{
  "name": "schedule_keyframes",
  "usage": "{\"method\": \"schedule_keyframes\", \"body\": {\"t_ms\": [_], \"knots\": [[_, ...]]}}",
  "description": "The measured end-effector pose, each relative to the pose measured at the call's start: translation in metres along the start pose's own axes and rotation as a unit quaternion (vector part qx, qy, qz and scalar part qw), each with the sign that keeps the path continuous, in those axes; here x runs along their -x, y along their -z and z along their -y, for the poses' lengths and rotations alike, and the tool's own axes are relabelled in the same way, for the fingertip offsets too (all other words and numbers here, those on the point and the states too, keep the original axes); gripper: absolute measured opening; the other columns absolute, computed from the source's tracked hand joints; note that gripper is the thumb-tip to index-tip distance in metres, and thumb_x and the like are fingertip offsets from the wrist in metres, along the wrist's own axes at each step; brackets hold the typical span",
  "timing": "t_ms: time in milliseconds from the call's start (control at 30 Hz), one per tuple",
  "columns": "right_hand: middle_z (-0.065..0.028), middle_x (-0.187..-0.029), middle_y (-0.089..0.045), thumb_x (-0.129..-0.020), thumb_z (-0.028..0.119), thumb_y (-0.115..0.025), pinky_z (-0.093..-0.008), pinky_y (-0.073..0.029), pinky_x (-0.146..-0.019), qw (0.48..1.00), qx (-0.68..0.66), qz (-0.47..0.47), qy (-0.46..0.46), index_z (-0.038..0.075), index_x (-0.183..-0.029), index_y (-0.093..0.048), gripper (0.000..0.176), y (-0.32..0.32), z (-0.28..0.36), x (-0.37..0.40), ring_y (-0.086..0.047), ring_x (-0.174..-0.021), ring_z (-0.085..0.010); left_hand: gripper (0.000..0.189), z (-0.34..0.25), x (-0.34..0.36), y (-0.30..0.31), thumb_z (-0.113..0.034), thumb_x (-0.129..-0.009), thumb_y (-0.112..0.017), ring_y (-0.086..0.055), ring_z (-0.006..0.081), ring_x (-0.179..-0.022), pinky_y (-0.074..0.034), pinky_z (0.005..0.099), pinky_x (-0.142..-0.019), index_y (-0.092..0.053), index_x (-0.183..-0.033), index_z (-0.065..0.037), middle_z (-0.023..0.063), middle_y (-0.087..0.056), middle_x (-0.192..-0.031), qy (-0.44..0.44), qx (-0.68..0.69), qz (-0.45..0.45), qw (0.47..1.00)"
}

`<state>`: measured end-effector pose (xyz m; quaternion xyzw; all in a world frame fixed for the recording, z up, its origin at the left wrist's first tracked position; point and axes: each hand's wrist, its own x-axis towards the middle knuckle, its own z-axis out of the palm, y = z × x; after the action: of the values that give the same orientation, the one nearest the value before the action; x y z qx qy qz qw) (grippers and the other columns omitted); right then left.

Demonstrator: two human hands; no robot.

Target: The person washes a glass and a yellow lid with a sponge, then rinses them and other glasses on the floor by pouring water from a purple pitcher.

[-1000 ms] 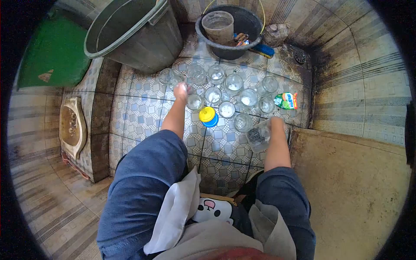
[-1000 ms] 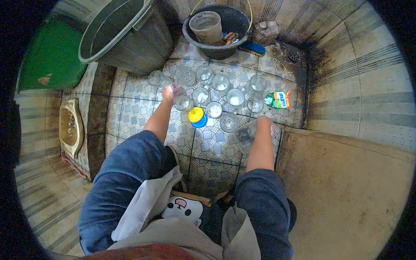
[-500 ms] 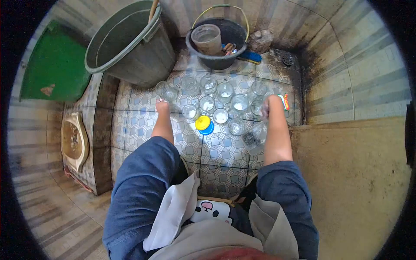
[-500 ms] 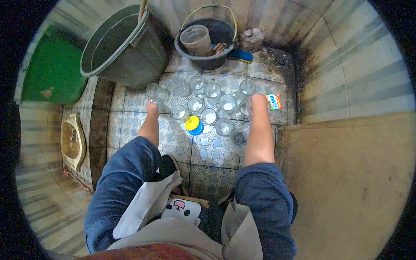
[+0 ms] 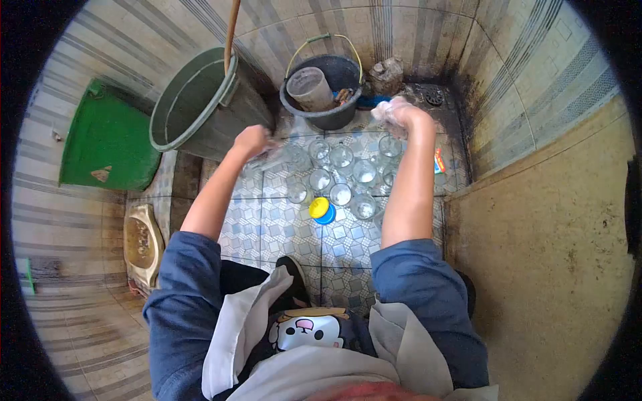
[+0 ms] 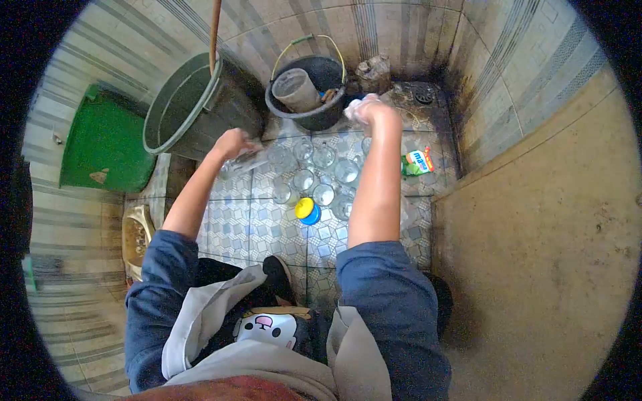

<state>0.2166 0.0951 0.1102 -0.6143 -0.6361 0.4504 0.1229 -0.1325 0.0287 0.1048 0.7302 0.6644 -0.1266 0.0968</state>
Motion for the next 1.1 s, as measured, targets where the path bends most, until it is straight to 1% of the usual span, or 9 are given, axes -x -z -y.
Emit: {"method": "schedule_keyframes", "body": {"t_ms": [167,500,567,633,767,800,967,1000,1100], "knots": [[-0.0066,-0.109,-0.054,-0.066,0.045,-0.057,-0.0372,-0.043,-0.082,0.981,0.183,-0.002,0.065,0.018,-0.099,-0.058,0.042,-0.005,0.056,0.032,-0.052,-0.098,-0.0278,0.031,-0.114,0.046,0.084,-0.037,-0.054,-0.070,-0.058,0.0297,-0.066,-0.046,0.0369,-0.062,-0.063,-0.066,-0.010,0.0131,-0.060,-0.067,-0.016,-0.037,-0.137,0.990],[-0.0174,-0.087,-0.059,-0.065,0.009,-0.057,-0.0328,-0.044,-0.073,0.963,0.036,-0.120,0.239,0.002,-0.083,-0.060,0.019,-0.022,0.075,0.063,-0.057,-0.079,-0.0273,0.026,-0.156,0.062,0.125,-0.022,-0.054,-0.072,-0.056,0.0278,-0.055,-0.042,0.0338,-0.051,-0.054,-0.060,-0.004,0.0113,-0.054,-0.056,-0.126,0.165,-0.272,0.940],[-0.0099,-0.100,-0.058,-0.073,0.008,-0.054,-0.0317,-0.044,-0.078,0.823,-0.307,0.171,0.447,-0.001,-0.103,-0.052,0.032,-0.046,0.061,0.026,-0.056,-0.090,-0.0221,0.027,-0.149,0.064,0.134,-0.017,-0.052,-0.074,-0.054,0.0266,-0.056,-0.039,0.0346,-0.055,-0.050,-0.059,-0.005,0.0078,-0.053,-0.056,-0.162,0.180,-0.214,0.946],[-0.0060,-0.117,-0.045,-0.076,0.002,-0.051,-0.0282,-0.038,-0.088,0.831,-0.276,0.117,0.470,0.000,-0.121,-0.036,0.048,-0.048,0.075,0.039,-0.046,-0.103,-0.0150,0.026,-0.143,0.065,0.126,-0.017,-0.048,-0.073,-0.052,0.0216,-0.066,-0.030,0.0350,-0.069,-0.051,-0.060,-0.011,0.0034,-0.052,-0.061,-0.296,0.073,-0.314,0.899],[-0.0090,-0.119,-0.044,-0.087,0.017,-0.040,-0.0255,-0.039,-0.086,0.514,-0.685,0.418,0.303,0.003,-0.122,-0.036,0.038,-0.067,0.077,0.046,-0.046,-0.103,-0.0135,0.010,-0.152,0.074,0.120,-0.007,-0.056,-0.058,-0.049,0.0145,-0.064,-0.032,0.0345,-0.070,-0.054,-0.062,-0.014,-0.0028,-0.050,-0.061,-0.394,-0.013,-0.383,0.835],[-0.0079,-0.114,-0.047,-0.089,0.024,-0.034,-0.0259,-0.041,-0.083,0.632,-0.653,0.316,0.273,0.002,-0.120,-0.038,0.038,-0.073,0.077,0.051,-0.049,-0.099,-0.0141,0.009,-0.153,0.077,0.118,-0.007,-0.056,-0.056,-0.048,0.0141,-0.065,-0.032,0.0344,-0.069,-0.053,-0.061,-0.014,-0.0029,-0.050,-0.061,-0.390,-0.048,-0.354,0.849],[-0.0068,-0.105,-0.051,-0.083,0.021,-0.047,-0.0268,-0.042,-0.080,0.611,-0.666,0.332,0.270,0.002,-0.115,-0.042,0.037,-0.080,0.093,0.045,-0.052,-0.093,-0.0153,0.011,-0.134,0.078,0.123,-0.006,-0.055,-0.057,-0.047,0.0146,-0.065,-0.032,0.0336,-0.068,-0.050,-0.060,-0.013,-0.0022,-0.048,-0.061,-0.364,-0.050,-0.324,0.872],[-0.0080,-0.104,-0.052,-0.075,0.019,-0.055,-0.0283,-0.041,-0.081,0.749,-0.462,0.142,0.453,0.003,-0.114,-0.042,0.044,-0.078,0.098,0.046,-0.051,-0.094,-0.0174,0.013,-0.128,0.076,0.123,-0.005,-0.053,-0.058,-0.047,0.0155,-0.065,-0.032,0.0331,-0.069,-0.050,-0.060,-0.012,-0.0016,-0.048,-0.060,-0.355,-0.018,-0.330,0.875],[-0.0119,-0.103,-0.050,-0.055,0.010,-0.068,-0.0316,-0.038,-0.086,0.783,-0.098,-0.216,0.575,0.003,-0.110,-0.044,0.061,-0.089,0.106,0.041,-0.049,-0.097,-0.0238,0.018,-0.108,0.070,0.123,-0.003,-0.049,-0.062,-0.047,0.0181,-0.065,-0.033,0.0320,-0.071,-0.051,-0.061,-0.011,0.0000,-0.047,-0.059,-0.343,0.025,-0.317,0.884]]}}
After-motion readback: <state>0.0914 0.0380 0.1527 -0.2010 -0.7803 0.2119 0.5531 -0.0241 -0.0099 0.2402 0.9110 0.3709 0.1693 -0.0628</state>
